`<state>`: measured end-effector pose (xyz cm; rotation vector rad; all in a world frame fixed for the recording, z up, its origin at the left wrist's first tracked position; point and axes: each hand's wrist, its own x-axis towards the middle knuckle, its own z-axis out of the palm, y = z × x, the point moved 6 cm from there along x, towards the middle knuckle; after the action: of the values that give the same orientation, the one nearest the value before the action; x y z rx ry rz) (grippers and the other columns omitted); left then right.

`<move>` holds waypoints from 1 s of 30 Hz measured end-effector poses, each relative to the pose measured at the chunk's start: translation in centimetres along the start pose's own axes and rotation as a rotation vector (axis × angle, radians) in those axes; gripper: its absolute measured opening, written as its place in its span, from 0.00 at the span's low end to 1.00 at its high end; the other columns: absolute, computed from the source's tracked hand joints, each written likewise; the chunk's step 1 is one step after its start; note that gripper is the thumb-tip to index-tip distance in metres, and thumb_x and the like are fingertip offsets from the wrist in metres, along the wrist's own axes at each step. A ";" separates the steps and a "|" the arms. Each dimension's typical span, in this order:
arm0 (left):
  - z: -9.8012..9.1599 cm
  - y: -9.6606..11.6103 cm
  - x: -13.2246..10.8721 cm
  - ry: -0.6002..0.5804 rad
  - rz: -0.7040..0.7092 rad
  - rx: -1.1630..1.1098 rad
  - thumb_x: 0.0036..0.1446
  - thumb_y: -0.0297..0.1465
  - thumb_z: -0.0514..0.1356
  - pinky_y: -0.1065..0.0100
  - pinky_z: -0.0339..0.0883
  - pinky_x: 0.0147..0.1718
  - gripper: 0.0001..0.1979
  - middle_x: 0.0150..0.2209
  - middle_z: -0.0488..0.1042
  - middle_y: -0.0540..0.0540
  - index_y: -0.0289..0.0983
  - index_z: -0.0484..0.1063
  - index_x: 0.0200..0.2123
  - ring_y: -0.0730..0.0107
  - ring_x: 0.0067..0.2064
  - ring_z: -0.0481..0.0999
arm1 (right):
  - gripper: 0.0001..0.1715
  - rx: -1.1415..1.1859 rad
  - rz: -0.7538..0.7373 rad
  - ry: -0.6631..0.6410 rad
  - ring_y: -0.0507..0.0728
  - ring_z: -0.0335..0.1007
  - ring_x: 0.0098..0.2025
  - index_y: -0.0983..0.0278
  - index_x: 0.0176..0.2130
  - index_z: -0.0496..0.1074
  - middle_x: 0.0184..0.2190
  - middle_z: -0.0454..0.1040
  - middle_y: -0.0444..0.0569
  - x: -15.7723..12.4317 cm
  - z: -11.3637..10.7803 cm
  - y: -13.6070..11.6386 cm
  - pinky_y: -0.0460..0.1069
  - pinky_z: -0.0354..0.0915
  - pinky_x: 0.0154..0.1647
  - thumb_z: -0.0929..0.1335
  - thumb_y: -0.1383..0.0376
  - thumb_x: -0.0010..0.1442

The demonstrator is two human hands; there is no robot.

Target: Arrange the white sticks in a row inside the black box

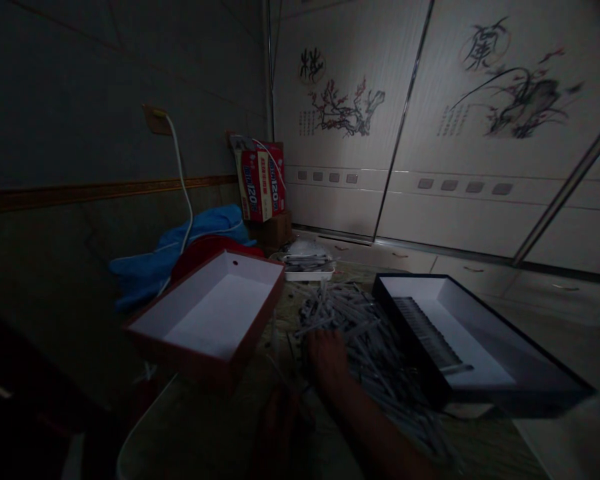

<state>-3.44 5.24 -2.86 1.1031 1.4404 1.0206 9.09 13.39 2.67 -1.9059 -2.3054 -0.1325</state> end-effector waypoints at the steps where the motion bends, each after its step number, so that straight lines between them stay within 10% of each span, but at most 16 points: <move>1: -0.2 -0.1 -0.1 0.019 0.000 0.013 0.42 0.48 0.59 0.56 0.44 0.61 0.28 0.57 0.66 0.37 0.35 0.73 0.43 0.49 0.62 0.56 | 0.14 -0.001 0.023 -0.005 0.64 0.67 0.41 0.71 0.41 0.72 0.37 0.74 0.61 0.2 -0.1 -0.1 0.58 0.55 0.43 0.60 0.74 0.59; 15: -0.6 2.4 -1.0 0.080 0.021 -0.073 0.38 0.42 0.64 0.61 0.60 0.54 0.17 0.47 0.76 0.43 0.41 0.76 0.33 0.51 0.56 0.67 | 0.09 0.570 0.180 0.129 0.59 0.68 0.36 0.70 0.33 0.71 0.32 0.74 0.57 -0.3 -0.2 2.6 0.52 0.60 0.39 0.63 0.74 0.50; 21: 0.9 2.7 -1.5 0.036 0.038 -0.038 0.45 0.43 0.59 0.60 0.62 0.52 0.15 0.40 0.79 0.42 0.40 0.77 0.32 0.54 0.48 0.73 | 0.08 1.148 0.166 0.206 0.53 0.66 0.31 0.64 0.31 0.65 0.28 0.69 0.44 -4.7 -1.7 6.2 0.45 0.63 0.31 0.63 0.60 0.55; 30: 2.5 0.1 -0.5 -0.018 0.119 0.139 0.39 0.38 0.62 0.55 0.55 0.57 0.10 0.44 0.78 0.46 0.48 0.80 0.28 0.49 0.54 0.68 | 0.17 1.885 0.501 0.311 0.52 0.68 0.30 0.62 0.38 0.72 0.28 0.73 0.44 -11.0 2.1 8.8 0.46 0.62 0.33 0.72 0.56 0.50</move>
<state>-0.94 4.89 -3.01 1.3087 1.4629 1.0025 19.61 4.70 -1.45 -1.0145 -0.7115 1.1771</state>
